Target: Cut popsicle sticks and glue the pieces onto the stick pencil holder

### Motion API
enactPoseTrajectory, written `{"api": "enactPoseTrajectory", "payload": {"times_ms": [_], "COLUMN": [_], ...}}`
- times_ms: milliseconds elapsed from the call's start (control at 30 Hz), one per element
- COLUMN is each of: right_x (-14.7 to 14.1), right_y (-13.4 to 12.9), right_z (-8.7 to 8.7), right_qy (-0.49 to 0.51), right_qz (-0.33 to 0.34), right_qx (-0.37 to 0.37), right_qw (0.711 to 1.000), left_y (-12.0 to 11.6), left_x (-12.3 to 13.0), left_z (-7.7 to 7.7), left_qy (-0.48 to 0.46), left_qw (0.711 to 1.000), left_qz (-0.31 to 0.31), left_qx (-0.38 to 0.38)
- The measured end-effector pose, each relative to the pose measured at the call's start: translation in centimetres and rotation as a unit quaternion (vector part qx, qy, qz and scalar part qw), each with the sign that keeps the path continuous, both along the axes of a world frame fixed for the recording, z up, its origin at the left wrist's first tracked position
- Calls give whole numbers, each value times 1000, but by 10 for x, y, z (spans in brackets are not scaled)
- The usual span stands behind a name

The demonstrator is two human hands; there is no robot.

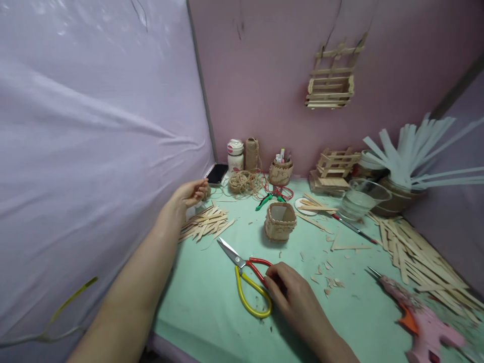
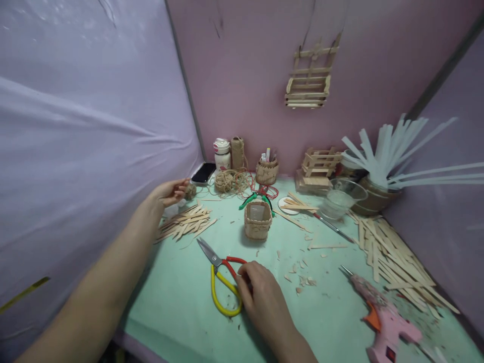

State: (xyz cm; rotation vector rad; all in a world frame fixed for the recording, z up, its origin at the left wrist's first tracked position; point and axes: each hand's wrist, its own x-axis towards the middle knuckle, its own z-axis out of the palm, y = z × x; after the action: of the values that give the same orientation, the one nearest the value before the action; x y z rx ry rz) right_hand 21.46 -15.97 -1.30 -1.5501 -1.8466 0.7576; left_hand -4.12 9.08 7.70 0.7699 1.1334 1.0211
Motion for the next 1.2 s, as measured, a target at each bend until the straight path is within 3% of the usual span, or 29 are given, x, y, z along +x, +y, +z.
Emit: {"api": "enactPoseTrajectory", "payload": {"times_ms": [167,300,433,567,667,867,1000,1100,1200], "right_x": [-4,-6,5,31,48,51,70,100,129], "right_y": [1,-2,-3,18,46,84,84,75,65], "right_z": [6,24,56,79,84,74,75,92,116], "right_qy": [-28,-73,-135,-192,-253,-330,-290,-218,-236], "right_qz": [-3,5,14,-57,-79,8,-13,-55,-115], "right_qx": [4,9,7,35,62,39,87,171,215], "right_qw": [1000,997,991,979,962,943,953,959,941], "left_y": [-13,-18,-29,-43,-49,-51,-50,-48,-47], "left_x": [-2,-3,8,23,30,29,23,17,13], "left_z": [21,27,17,1,-11,-27,-29,-30,-27], "left_qy": [-62,-78,-89,-99,-87,-46,-58,-73,-80], "left_qw": [998,996,993,990,983,976,971,967,963], "left_qz": [2,21,20,3,23,111,143,153,165], "left_qx": [18,44,78,104,157,184,181,188,196]}}
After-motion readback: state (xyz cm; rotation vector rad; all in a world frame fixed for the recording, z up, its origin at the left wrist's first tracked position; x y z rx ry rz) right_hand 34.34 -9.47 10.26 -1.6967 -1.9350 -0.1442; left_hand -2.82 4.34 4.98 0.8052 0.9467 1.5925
